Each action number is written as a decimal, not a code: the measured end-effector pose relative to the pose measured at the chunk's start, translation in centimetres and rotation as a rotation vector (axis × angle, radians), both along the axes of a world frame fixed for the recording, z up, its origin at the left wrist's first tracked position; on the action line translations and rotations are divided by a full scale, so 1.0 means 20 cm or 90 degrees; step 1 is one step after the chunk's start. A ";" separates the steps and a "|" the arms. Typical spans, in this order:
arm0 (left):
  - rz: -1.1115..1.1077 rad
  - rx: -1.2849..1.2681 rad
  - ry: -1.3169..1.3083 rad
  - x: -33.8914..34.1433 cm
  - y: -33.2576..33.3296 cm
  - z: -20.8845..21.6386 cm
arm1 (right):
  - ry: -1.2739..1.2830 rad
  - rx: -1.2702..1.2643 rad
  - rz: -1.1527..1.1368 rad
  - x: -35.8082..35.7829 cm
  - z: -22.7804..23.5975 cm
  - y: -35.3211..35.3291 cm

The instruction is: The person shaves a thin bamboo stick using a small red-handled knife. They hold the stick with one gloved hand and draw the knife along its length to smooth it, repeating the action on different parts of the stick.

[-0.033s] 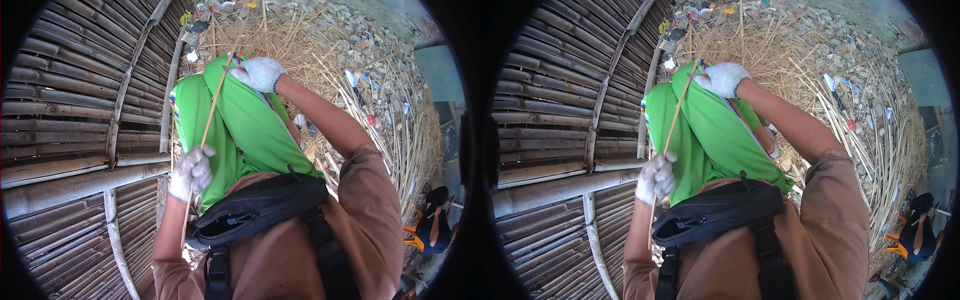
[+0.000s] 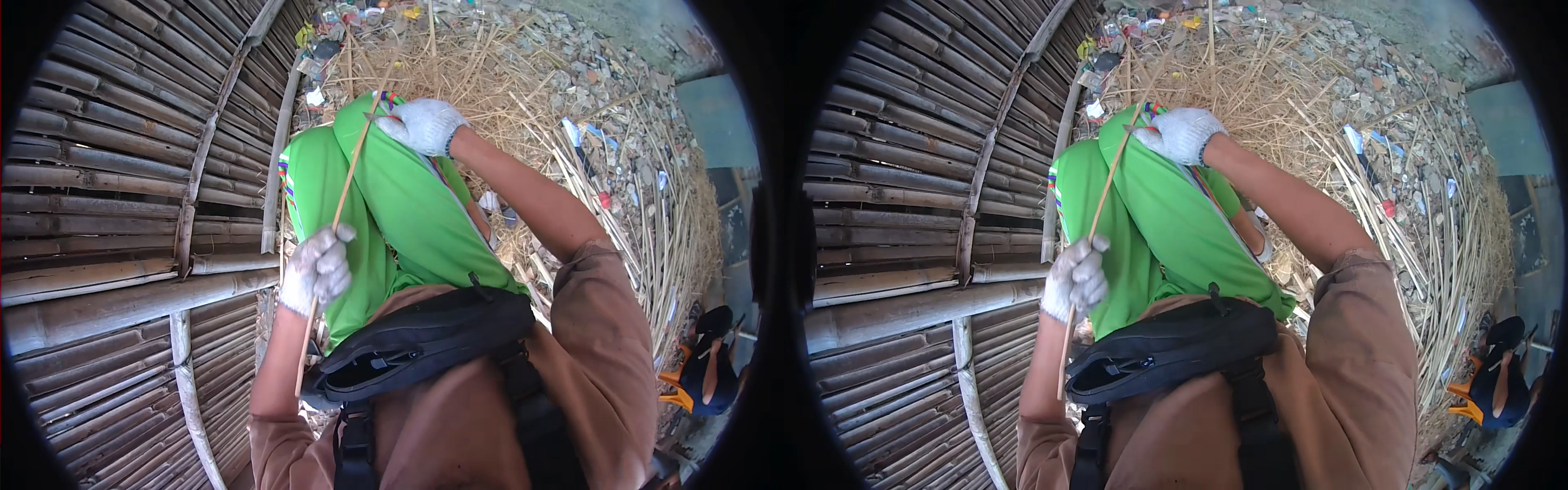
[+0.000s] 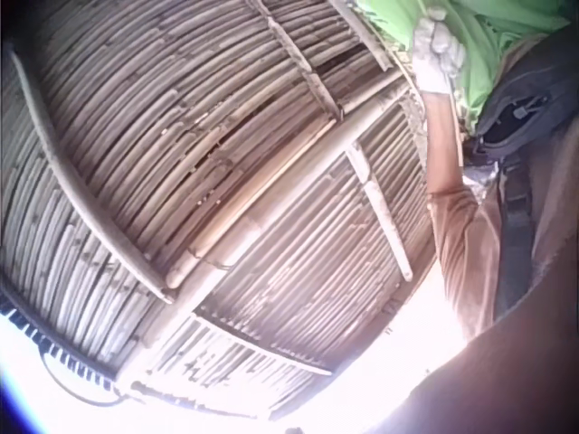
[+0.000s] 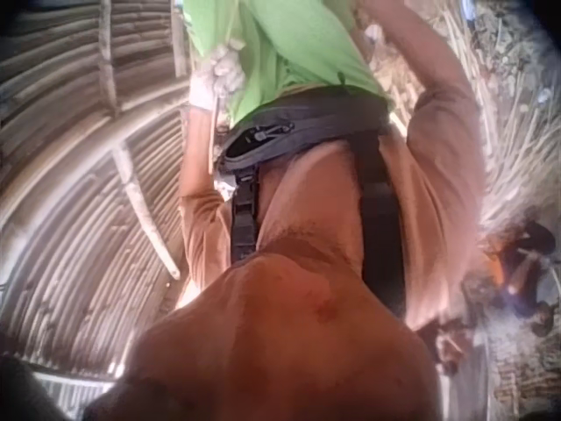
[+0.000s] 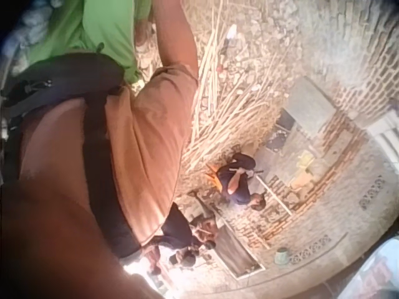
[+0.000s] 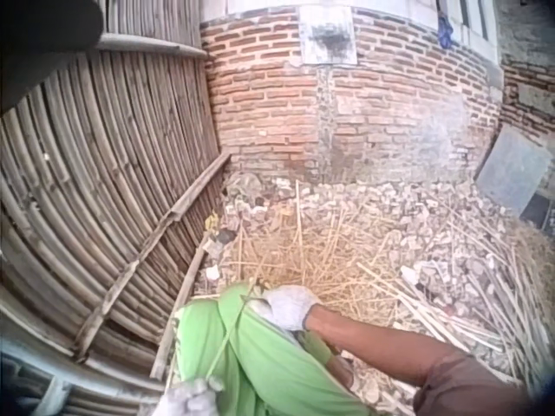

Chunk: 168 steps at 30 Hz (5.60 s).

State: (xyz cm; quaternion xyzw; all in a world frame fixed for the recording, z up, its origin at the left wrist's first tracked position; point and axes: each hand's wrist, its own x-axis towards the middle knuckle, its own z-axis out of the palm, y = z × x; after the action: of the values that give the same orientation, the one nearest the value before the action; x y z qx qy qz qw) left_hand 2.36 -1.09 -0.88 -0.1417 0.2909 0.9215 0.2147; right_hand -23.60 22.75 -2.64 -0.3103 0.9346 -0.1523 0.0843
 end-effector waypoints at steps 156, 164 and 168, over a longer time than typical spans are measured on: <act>-0.105 -0.449 0.060 -0.40 0.04 0.08 | -0.045 -0.006 -0.042 -0.05 0.00 -0.03; -0.080 -0.322 0.010 -0.12 -0.07 0.10 | -0.050 -0.022 -0.063 -0.06 -0.06 -0.03; -0.059 -0.278 -0.017 0.12 -0.14 0.12 | -0.051 -0.022 -0.057 -0.05 -0.04 -0.03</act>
State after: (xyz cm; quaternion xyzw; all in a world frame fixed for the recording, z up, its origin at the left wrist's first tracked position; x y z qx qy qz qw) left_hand 4.82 -3.85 1.49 -0.1832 0.4867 0.8240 0.2249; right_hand -24.66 22.12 -3.48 -0.2634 0.9405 -0.1844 0.1096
